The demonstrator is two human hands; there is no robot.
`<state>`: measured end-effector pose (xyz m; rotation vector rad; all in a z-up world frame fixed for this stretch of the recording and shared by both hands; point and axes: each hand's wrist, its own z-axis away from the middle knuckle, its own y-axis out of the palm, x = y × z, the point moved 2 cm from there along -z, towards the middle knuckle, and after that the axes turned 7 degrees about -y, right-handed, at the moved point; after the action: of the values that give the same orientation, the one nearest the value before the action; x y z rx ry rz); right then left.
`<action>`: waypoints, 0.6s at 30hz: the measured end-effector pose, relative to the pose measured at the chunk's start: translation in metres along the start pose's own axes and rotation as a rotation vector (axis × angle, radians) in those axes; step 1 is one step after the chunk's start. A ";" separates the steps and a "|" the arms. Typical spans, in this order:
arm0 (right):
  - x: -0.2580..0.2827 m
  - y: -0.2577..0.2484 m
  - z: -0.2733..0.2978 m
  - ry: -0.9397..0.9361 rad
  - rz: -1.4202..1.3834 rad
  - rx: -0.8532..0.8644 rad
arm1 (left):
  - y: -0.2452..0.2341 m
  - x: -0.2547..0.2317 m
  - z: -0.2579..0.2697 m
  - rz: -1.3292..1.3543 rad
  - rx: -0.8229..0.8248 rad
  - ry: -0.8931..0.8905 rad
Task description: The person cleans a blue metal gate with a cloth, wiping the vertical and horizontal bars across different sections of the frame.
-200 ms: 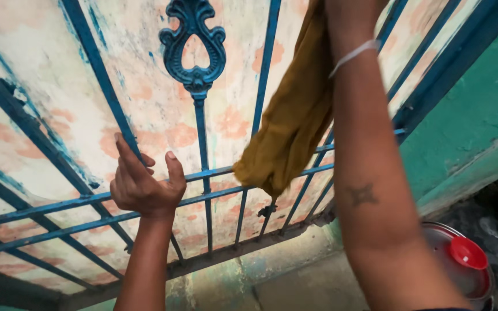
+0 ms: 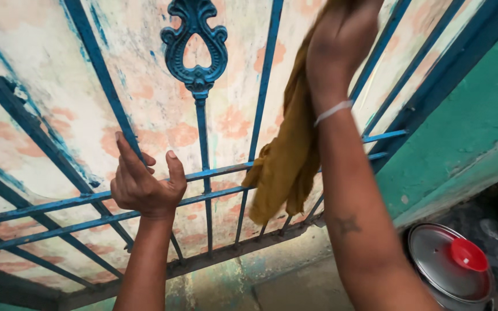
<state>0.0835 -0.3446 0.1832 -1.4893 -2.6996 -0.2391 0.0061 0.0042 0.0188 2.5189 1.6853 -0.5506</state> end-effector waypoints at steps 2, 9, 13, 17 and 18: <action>0.029 -0.010 0.025 0.026 0.034 0.026 | 0.000 0.000 -0.001 -0.005 -0.002 0.000; 0.077 -0.045 0.099 0.190 0.169 0.189 | -0.003 0.000 0.000 0.021 -0.017 0.003; 0.084 -0.075 0.132 0.238 0.372 0.490 | -0.007 0.001 0.001 0.059 -0.005 -0.012; 0.092 -0.107 0.129 0.295 0.427 0.650 | -0.012 0.002 0.004 0.058 0.060 -0.030; 0.092 -0.108 0.117 0.317 0.415 0.589 | -0.013 0.002 0.004 0.075 0.099 -0.039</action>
<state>-0.0532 -0.3059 0.0670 -1.5896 -1.9189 0.2889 -0.0063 0.0106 0.0161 2.6087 1.5805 -0.6884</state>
